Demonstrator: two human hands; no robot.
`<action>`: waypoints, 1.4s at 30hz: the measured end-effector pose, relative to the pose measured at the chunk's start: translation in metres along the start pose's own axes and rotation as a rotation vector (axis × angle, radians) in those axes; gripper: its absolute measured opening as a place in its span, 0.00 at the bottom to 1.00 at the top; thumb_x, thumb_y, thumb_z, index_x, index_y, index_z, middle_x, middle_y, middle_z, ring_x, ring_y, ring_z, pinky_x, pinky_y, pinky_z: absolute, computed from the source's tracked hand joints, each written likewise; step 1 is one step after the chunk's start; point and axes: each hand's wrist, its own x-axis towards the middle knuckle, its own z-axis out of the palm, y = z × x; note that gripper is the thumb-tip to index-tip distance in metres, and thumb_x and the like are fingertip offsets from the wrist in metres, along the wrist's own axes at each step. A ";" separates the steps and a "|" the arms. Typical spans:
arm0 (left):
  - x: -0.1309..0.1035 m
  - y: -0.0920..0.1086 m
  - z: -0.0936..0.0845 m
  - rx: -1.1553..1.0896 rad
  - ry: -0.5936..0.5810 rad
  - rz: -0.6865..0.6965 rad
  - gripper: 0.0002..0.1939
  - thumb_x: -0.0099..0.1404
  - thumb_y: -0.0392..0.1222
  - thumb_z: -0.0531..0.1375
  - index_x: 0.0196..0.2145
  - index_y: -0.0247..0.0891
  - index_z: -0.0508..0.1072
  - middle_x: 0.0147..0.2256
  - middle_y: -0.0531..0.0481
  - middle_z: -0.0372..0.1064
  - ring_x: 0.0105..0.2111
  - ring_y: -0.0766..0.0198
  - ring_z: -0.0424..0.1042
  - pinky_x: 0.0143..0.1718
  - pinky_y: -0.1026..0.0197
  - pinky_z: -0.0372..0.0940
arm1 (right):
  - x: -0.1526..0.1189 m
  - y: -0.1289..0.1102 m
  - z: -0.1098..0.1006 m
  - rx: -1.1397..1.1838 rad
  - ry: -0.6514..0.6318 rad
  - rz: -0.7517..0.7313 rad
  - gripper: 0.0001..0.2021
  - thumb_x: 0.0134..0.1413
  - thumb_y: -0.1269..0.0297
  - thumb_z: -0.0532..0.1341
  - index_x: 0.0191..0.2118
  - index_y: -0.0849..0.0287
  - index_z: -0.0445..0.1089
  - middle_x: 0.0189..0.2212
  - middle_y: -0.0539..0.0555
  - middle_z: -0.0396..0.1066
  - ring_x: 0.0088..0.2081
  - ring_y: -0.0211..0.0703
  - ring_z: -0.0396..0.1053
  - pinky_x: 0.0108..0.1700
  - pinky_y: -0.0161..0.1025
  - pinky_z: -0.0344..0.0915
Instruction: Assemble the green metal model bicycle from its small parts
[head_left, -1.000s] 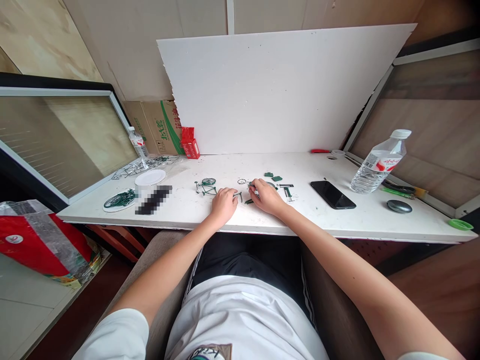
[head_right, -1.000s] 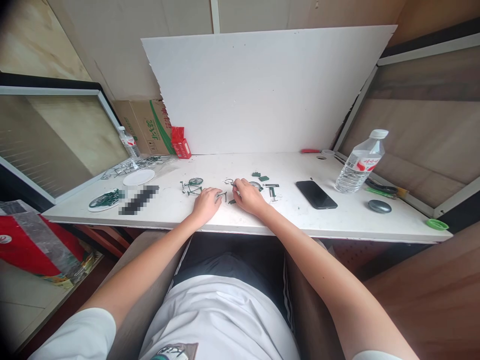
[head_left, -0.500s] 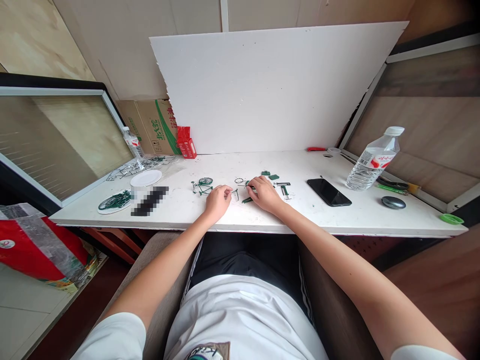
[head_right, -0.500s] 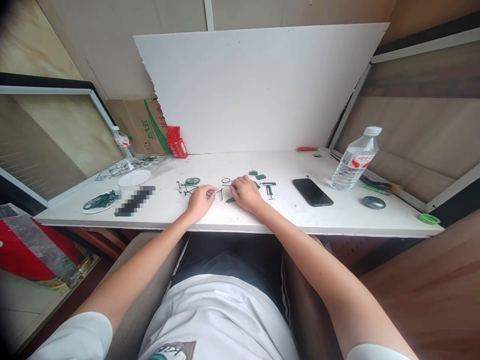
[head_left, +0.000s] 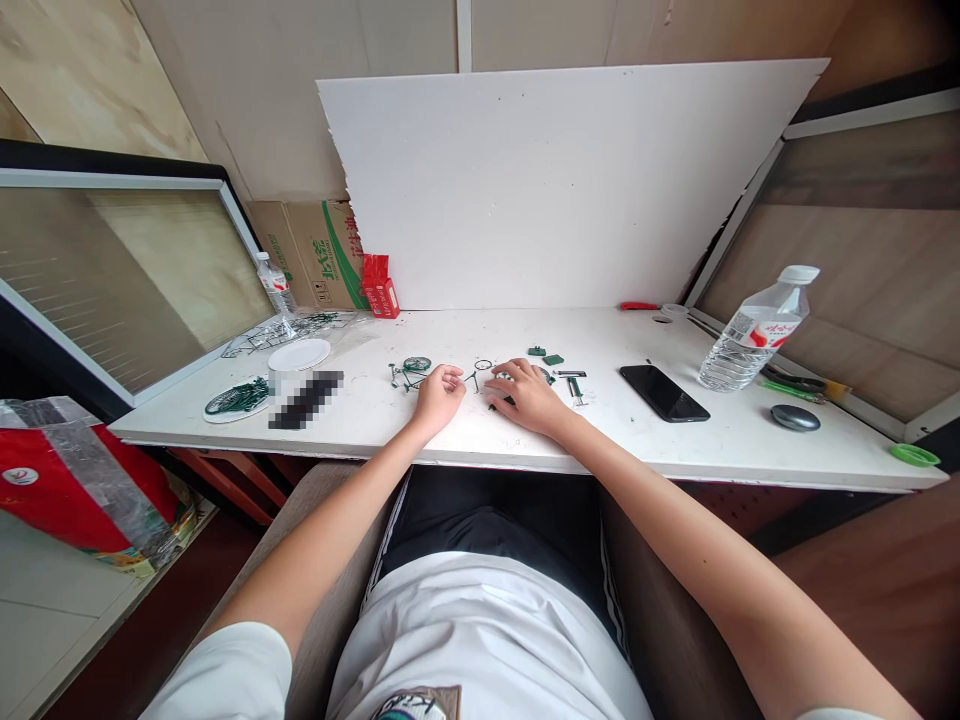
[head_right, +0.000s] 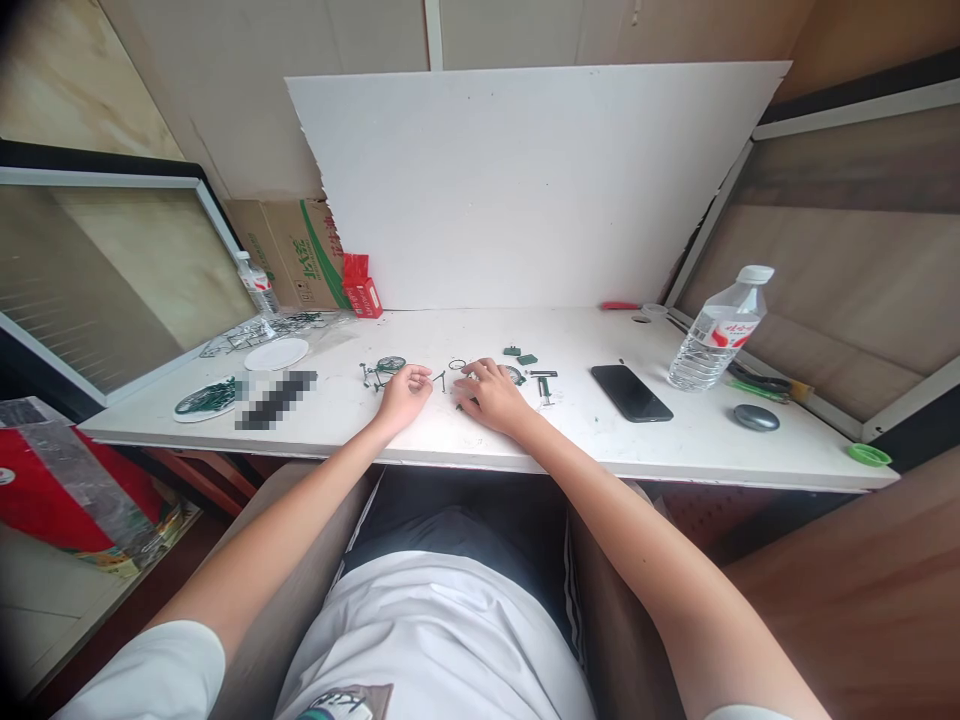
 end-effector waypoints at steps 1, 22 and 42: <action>0.000 0.000 0.000 0.001 -0.003 0.007 0.11 0.62 0.31 0.64 0.43 0.36 0.75 0.40 0.45 0.77 0.36 0.62 0.75 0.45 0.57 0.71 | 0.000 -0.001 -0.001 0.014 -0.023 -0.029 0.15 0.71 0.58 0.60 0.55 0.53 0.80 0.59 0.63 0.71 0.60 0.61 0.63 0.60 0.56 0.64; 0.004 -0.009 0.001 0.004 -0.065 0.069 0.10 0.72 0.34 0.56 0.43 0.36 0.78 0.48 0.40 0.77 0.46 0.57 0.75 0.54 0.53 0.69 | 0.001 -0.012 -0.012 0.169 -0.072 -0.177 0.12 0.69 0.54 0.64 0.43 0.53 0.84 0.50 0.61 0.75 0.55 0.58 0.66 0.56 0.54 0.64; 0.000 0.013 -0.003 -0.501 -0.127 -0.261 0.18 0.60 0.49 0.73 0.42 0.34 0.81 0.47 0.38 0.81 0.35 0.62 0.80 0.38 0.61 0.69 | 0.008 -0.040 -0.008 0.133 -0.128 -0.062 0.07 0.69 0.70 0.60 0.41 0.60 0.77 0.43 0.61 0.77 0.52 0.57 0.67 0.53 0.51 0.64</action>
